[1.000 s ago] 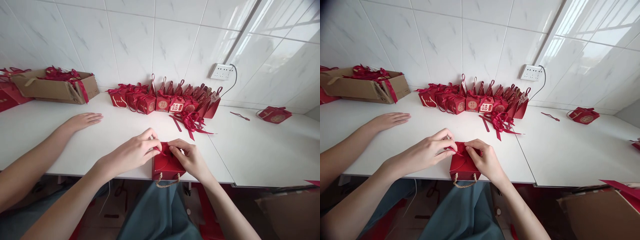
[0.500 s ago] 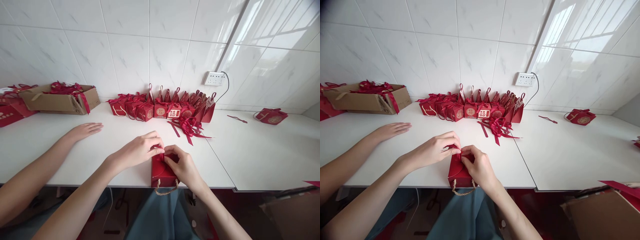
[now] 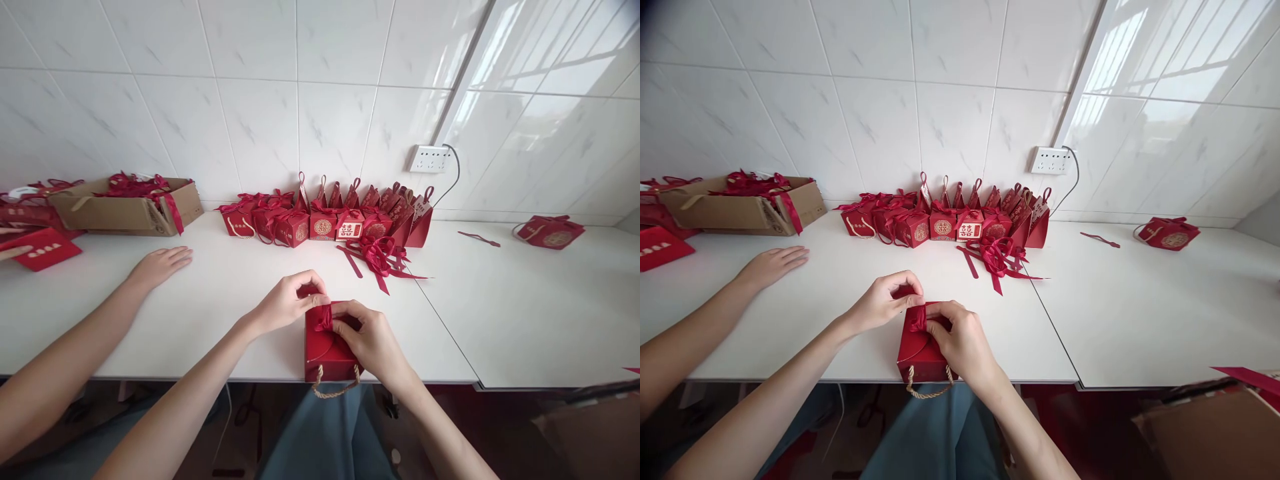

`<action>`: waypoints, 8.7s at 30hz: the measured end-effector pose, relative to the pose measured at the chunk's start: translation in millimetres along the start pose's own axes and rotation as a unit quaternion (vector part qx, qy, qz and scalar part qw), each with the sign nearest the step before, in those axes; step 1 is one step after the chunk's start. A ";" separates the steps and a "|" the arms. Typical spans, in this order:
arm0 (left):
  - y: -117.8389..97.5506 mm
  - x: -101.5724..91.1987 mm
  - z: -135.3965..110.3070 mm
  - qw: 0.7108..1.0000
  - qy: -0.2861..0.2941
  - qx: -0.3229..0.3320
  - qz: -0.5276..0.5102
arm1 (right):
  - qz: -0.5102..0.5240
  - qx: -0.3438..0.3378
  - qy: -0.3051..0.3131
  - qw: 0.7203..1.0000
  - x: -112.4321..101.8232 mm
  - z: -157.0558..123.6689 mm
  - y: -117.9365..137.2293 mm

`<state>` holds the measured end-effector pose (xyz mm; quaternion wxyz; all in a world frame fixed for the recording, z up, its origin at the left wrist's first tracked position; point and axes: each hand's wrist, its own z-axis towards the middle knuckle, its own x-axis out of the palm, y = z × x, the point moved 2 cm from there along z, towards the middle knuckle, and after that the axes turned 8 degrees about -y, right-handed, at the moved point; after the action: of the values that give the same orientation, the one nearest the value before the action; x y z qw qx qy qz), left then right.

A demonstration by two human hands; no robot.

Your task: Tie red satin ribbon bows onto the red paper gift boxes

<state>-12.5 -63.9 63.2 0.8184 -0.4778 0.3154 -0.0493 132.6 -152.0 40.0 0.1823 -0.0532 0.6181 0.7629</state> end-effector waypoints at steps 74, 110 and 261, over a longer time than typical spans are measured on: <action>-2.2 35.1 -42.9 0.982 -0.026 -0.121 -0.143 | -0.116 -0.127 -0.075 0.982 -24.5 -17.6 12.4; -15.5 15.7 -46.4 0.985 -0.132 -0.021 0.106 | -0.300 -0.152 0.072 0.939 -39.5 -12.7 34.3; -15.0 12.5 -28.5 0.994 -0.027 0.021 0.105 | -0.083 0.151 0.045 0.984 -16.1 -71.0 -11.7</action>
<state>-15.3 -98.1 59.7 0.8371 -0.4261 0.3403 0.0436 141.3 -221.7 17.8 0.2233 -0.1103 0.7271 0.6398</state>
